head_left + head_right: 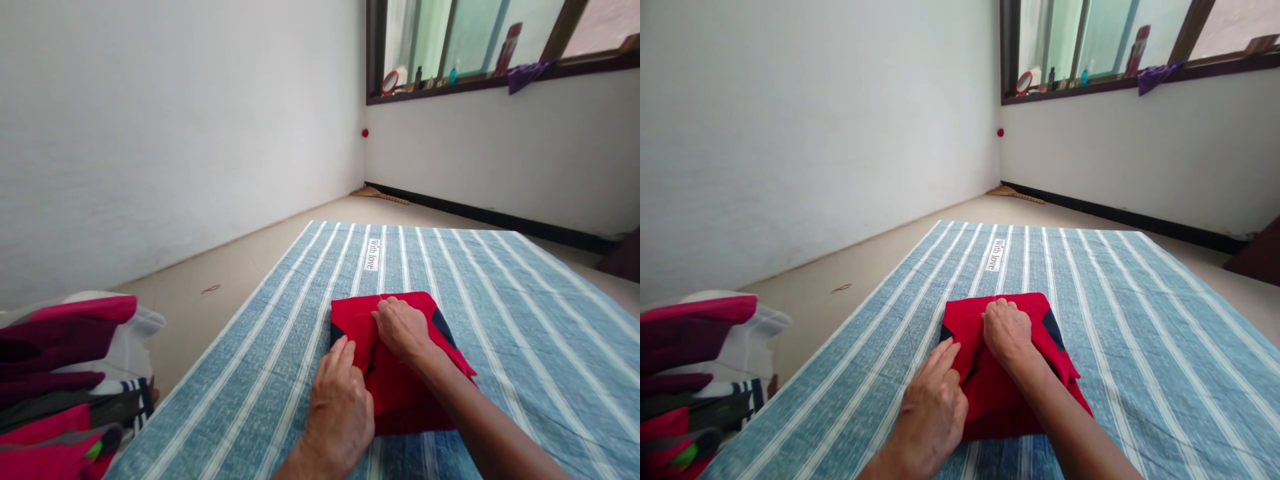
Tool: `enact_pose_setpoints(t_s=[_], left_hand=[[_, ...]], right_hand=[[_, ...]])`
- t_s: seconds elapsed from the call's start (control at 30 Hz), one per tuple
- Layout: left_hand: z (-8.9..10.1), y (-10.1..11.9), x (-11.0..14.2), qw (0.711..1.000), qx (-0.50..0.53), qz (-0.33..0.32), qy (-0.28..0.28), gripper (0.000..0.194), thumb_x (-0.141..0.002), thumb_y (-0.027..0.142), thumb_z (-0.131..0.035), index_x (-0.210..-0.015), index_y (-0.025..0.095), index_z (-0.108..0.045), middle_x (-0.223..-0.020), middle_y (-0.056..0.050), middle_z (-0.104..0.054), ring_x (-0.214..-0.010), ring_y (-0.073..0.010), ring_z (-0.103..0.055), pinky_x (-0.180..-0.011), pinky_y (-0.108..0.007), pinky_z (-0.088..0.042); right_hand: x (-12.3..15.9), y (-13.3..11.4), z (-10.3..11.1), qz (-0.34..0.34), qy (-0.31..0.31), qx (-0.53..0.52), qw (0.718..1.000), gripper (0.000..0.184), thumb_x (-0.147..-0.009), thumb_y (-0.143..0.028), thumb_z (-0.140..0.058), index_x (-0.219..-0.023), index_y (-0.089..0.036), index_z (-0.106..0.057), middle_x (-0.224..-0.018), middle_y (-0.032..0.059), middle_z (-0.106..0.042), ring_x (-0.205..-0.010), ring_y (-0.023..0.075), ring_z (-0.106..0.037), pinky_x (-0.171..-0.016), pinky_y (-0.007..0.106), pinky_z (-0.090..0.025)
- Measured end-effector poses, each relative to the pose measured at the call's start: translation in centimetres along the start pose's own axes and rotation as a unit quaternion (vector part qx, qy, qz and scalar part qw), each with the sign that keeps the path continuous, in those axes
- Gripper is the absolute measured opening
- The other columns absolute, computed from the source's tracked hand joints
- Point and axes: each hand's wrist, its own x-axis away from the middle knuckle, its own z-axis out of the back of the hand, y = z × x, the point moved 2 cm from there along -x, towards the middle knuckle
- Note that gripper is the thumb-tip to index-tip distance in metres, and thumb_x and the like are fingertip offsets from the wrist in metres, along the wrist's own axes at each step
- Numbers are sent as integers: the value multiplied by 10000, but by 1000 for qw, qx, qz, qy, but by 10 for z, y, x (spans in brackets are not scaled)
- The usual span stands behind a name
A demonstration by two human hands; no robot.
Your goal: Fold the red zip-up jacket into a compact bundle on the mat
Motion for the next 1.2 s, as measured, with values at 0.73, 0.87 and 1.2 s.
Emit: enact_pose_setpoints(t_s=[0.73,0.87,1.2], left_hand=[[7,-13,0,990,96,1,105,245,-732,15,-393,-645,168,-563,-1025,-150,-670,-1048,-234,-612,-916,-375,-521],[4,-12,4,992,73,-9,104,236,-737,16,-393,-710,165,-573,-1039,-143,-660,-1053,-232,-604,-922,-380,-513],[12,13,-26,997,-36,47,-39,241,-694,66,-500,-921,122,-561,-1026,-151,-601,-985,-305,-559,-843,-471,-471]], right_hand=[[21,1,-18,344,127,70,928,247,-914,-163,-438,-1101,-90,-580,-1143,156,-589,-1096,300,-513,-877,436,-451],[18,2,-25,329,116,63,935,246,-905,-154,-455,-1106,-90,-580,-1115,159,-594,-1109,299,-503,-872,427,-453],[19,1,-22,308,103,20,946,139,-894,-161,-482,-967,-133,-597,-1012,115,-603,-1051,259,-510,-857,398,-437]])
